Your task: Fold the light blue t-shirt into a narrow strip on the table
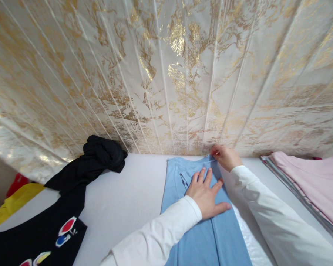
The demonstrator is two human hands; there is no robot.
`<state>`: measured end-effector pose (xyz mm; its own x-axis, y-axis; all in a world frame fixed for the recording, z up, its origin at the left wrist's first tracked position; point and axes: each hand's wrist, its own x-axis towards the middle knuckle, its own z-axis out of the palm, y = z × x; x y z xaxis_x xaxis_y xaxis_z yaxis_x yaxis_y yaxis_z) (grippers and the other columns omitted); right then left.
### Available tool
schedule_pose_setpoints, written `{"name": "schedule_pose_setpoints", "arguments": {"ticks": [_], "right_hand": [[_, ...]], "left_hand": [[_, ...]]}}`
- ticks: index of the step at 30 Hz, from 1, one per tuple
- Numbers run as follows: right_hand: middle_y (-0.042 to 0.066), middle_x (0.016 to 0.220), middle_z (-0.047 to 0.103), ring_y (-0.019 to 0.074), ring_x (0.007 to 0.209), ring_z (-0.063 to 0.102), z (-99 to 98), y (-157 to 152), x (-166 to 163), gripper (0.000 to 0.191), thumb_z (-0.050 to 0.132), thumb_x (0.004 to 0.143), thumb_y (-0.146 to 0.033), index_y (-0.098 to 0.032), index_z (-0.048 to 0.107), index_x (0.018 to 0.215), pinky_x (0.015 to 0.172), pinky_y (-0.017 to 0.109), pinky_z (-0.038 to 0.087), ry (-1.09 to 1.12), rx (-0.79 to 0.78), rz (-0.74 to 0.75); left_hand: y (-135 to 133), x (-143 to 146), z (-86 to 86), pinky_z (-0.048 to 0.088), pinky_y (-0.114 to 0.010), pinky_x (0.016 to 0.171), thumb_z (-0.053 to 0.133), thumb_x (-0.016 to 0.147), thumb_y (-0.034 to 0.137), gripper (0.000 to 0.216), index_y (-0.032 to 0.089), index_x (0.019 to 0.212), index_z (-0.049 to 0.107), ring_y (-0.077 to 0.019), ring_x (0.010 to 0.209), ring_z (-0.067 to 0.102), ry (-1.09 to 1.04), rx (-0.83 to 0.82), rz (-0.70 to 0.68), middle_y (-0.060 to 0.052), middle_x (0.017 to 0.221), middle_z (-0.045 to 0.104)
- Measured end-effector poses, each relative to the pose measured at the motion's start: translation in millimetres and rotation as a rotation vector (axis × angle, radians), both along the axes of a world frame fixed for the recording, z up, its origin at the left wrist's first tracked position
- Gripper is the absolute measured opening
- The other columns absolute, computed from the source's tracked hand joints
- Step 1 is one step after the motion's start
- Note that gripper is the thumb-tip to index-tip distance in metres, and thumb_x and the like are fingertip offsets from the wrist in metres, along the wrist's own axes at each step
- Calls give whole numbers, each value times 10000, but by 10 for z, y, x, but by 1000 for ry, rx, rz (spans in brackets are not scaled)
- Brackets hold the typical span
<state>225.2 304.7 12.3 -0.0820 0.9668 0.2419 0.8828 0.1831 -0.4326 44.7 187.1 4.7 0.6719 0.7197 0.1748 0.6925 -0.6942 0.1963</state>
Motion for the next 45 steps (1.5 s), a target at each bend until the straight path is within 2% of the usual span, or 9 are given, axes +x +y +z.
{"name": "schedule_pose_setpoints", "arguments": {"ticks": [6,14,21,27,29,31,35,38,45], "right_hand": [[20,768,710,173,751,638,-112,48,102,262,462,730,-59,-208,678,733,714,250,456,-2,-32,132],[45,800,676,181,777,624,-69,36,269,296,448,679,-50,-184,701,753,741,268,469,-25,-46,286],[29,742,618,176,710,577,-41,-10,220,120,563,765,-221,-202,679,788,690,262,435,-110,-5,251],[40,773,641,174,709,578,-80,-31,159,109,563,781,-223,-204,670,794,650,253,409,-166,2,166],[39,770,650,172,695,583,-75,-34,156,98,581,769,-228,-203,675,778,637,249,407,-176,-13,159],[38,760,652,172,683,587,-62,-33,162,98,590,763,-236,-200,681,768,620,247,405,-183,-28,155],[34,762,655,174,695,600,-37,-33,168,112,584,770,-245,-200,686,781,625,245,407,-184,-47,152],[37,769,661,172,700,605,-31,-39,157,120,575,774,-237,-193,686,784,631,241,412,-180,-57,154],[34,778,672,171,715,615,-28,-46,143,110,585,773,-230,-202,690,790,643,238,424,-170,-59,150]], "left_hand": [[-10,-8,-5,230,-516,1085,424,860,679,720,226,1416,362,-378,1393,208,-6,19,0,-174,1514,263],[2,-10,-5,224,-513,1086,426,860,678,724,214,1413,367,-386,1393,202,-14,11,-4,-190,1503,278],[-5,-11,3,222,-517,1087,440,859,669,716,214,1408,373,-385,1392,207,-10,-1,-2,-190,1506,273],[31,-19,60,252,-494,1078,506,812,687,762,225,1403,375,-369,1380,241,-17,-16,4,-151,1491,319],[119,-92,167,322,-427,1045,559,801,652,700,247,1358,430,-315,1312,369,-36,-48,77,-105,1407,445],[238,-217,296,380,-362,989,580,844,539,518,238,1260,518,-257,1193,487,-55,-66,221,-72,1264,560],[424,-497,462,442,-365,873,573,876,338,199,167,946,645,-260,994,591,-25,-98,454,-91,1006,652],[434,-589,461,470,-340,790,600,851,344,176,187,787,648,-242,873,628,2,-152,509,-56,866,673],[371,-512,373,447,-315,838,653,815,304,162,182,918,623,-230,974,596,-18,-165,517,-61,984,652]]}}
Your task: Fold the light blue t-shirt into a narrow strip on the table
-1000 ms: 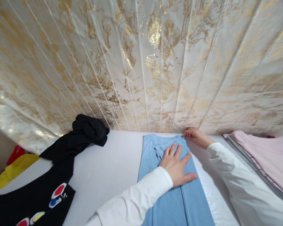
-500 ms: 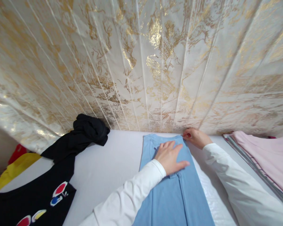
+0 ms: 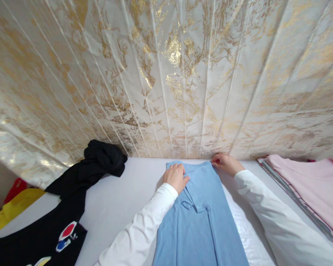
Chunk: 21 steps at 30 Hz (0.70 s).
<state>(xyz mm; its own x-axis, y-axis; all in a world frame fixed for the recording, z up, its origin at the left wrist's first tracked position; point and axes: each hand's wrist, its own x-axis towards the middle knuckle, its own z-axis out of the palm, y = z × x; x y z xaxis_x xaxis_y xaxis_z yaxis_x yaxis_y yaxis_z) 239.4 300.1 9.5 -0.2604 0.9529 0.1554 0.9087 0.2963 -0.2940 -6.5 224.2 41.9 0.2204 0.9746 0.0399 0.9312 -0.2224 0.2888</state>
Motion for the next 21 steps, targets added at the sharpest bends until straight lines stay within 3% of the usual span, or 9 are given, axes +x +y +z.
{"name": "schedule_pose_setpoints", "arguments": {"ticks": [4,9,16,21], "right_hand": [[38,808,681,174,746,619,-20,14,12,102,584,777,-211,-209,685,790,666,240,426,6,6,-13],[49,821,684,185,749,619,-41,6,-1,115,568,811,-238,-202,677,812,657,252,417,0,3,-43],[70,831,703,206,753,629,-28,-19,-11,169,519,854,-283,-214,672,842,633,266,402,-22,-24,-137],[97,766,701,229,703,636,-22,18,59,253,474,871,-334,-205,677,790,590,287,391,-26,-82,-217]], "left_hand": [[6,-14,82,456,-270,752,601,828,247,61,212,871,627,-192,843,634,-37,-52,-12,-7,835,676],[-16,-27,245,450,-252,717,497,865,276,113,224,895,593,-180,842,639,-69,-40,-3,1,881,687],[1,-22,23,481,-355,744,559,773,177,230,182,1002,580,-267,840,659,6,-70,48,-85,882,698],[-78,55,41,448,-375,889,497,782,81,327,162,1097,535,-264,1063,557,-10,101,-53,-118,1089,618]]}}
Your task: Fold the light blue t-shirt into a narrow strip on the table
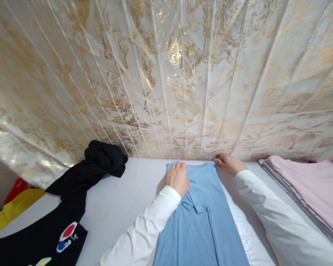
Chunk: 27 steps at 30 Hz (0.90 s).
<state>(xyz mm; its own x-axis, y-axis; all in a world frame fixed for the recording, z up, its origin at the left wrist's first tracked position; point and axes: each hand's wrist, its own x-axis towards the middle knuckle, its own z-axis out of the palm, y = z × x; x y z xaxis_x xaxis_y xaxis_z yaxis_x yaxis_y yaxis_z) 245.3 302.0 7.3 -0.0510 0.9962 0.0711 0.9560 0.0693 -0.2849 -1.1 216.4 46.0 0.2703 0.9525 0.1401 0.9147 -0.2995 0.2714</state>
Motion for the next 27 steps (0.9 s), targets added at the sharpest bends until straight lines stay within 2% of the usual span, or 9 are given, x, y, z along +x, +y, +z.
{"name": "schedule_pose_setpoints", "arguments": {"ticks": [3,5,7,9,13,16,18,22,27], "right_hand": [[71,788,711,215,733,643,-1,17,2,170,547,818,-304,-205,679,781,610,271,407,42,-31,31],[48,797,714,196,745,647,-12,20,-22,128,582,785,-287,-204,679,783,627,253,421,85,-42,64],[32,762,707,180,721,645,-30,14,-56,110,602,759,-282,-199,673,770,623,240,429,126,-45,87],[23,700,687,171,675,635,-43,2,-89,90,611,734,-270,-192,656,739,601,236,429,157,-37,97],[4,650,652,147,622,606,-3,-23,-115,46,558,732,-215,-187,591,715,583,228,418,203,13,102],[-19,629,631,130,593,594,61,-37,-106,54,496,763,-191,-194,550,760,576,217,413,228,58,105],[-21,633,626,133,599,591,80,-47,-106,32,502,767,-195,-201,533,766,580,219,410,225,90,108],[15,684,634,169,649,594,6,-66,-138,19,541,747,-188,-205,538,755,610,251,400,172,170,84],[25,686,635,180,644,596,-89,-64,-147,76,528,755,-141,-213,548,744,618,262,406,130,218,83]], "left_hand": [[-124,162,2,419,-322,952,453,815,44,344,197,1112,536,-204,1099,519,-32,84,-194,-65,1141,582],[-218,290,-62,432,-290,944,471,835,64,316,213,1100,557,-179,1074,535,-33,97,-340,-35,1157,582],[-297,396,-171,424,-306,974,507,861,133,282,188,1132,562,-198,1136,515,-23,99,-436,-56,1246,555],[-346,455,-293,378,-357,1039,510,895,216,339,129,1223,520,-240,1256,432,-9,119,-481,-112,1364,481],[-376,461,-443,306,-404,1098,441,951,314,457,92,1349,417,-254,1376,284,21,156,-507,-143,1468,372],[-385,445,-452,289,-422,1107,426,956,347,478,121,1377,399,-263,1408,218,30,138,-494,-141,1512,294],[-395,443,-440,279,-457,1108,432,949,387,517,146,1403,375,-302,1417,180,24,116,-460,-144,1534,237],[-422,454,-431,221,-530,1116,406,935,488,638,133,1454,293,-367,1408,171,8,52,-366,-201,1529,207],[-429,442,-417,172,-514,1135,386,913,571,753,69,1461,260,-361,1414,152,7,-18,-318,-239,1520,194]]}}
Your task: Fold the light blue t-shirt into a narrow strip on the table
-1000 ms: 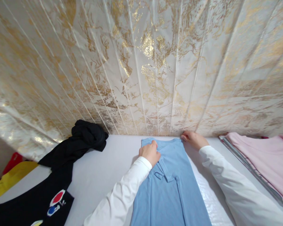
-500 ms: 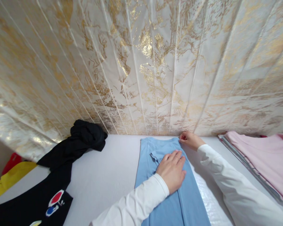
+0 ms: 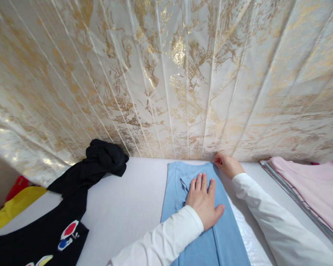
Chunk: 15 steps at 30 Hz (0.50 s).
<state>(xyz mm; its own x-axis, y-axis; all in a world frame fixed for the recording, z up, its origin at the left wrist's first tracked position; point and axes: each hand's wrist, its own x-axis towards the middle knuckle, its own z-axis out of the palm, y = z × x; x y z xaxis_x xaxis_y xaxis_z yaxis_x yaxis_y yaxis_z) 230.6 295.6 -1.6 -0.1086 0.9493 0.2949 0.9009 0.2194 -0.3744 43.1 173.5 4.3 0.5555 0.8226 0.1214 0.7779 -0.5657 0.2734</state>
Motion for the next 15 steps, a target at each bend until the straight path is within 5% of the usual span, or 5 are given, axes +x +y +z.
{"name": "schedule_pose_setpoints", "arguments": {"ticks": [4,8,12,15], "right_hand": [[61,809,657,184,718,619,95,-75,-29,148,466,789,-105,-204,571,822,681,277,443,2,59,48],[94,983,650,189,879,634,152,-395,-269,245,416,824,-105,-185,564,1002,785,292,479,29,117,164],[120,1186,599,189,1050,604,-57,-808,-593,380,354,843,-93,-178,516,1176,888,321,488,26,152,291],[206,1396,443,253,1277,449,-297,-985,-725,439,344,893,-148,-71,433,1316,994,419,437,-25,265,306]], "left_hand": [[100,-142,146,222,-422,1136,421,905,587,735,89,1436,315,-275,1410,212,9,-8,2,-160,1527,247],[286,-401,335,354,-409,1028,476,940,360,393,146,1266,520,-264,1242,452,47,35,234,-122,1318,536],[432,-579,374,424,-419,898,586,876,296,166,153,939,643,-297,1056,557,61,-1,364,-113,1036,653],[489,-612,365,439,-349,854,607,864,297,109,189,872,626,-248,994,591,40,-46,372,-60,957,673]]}}
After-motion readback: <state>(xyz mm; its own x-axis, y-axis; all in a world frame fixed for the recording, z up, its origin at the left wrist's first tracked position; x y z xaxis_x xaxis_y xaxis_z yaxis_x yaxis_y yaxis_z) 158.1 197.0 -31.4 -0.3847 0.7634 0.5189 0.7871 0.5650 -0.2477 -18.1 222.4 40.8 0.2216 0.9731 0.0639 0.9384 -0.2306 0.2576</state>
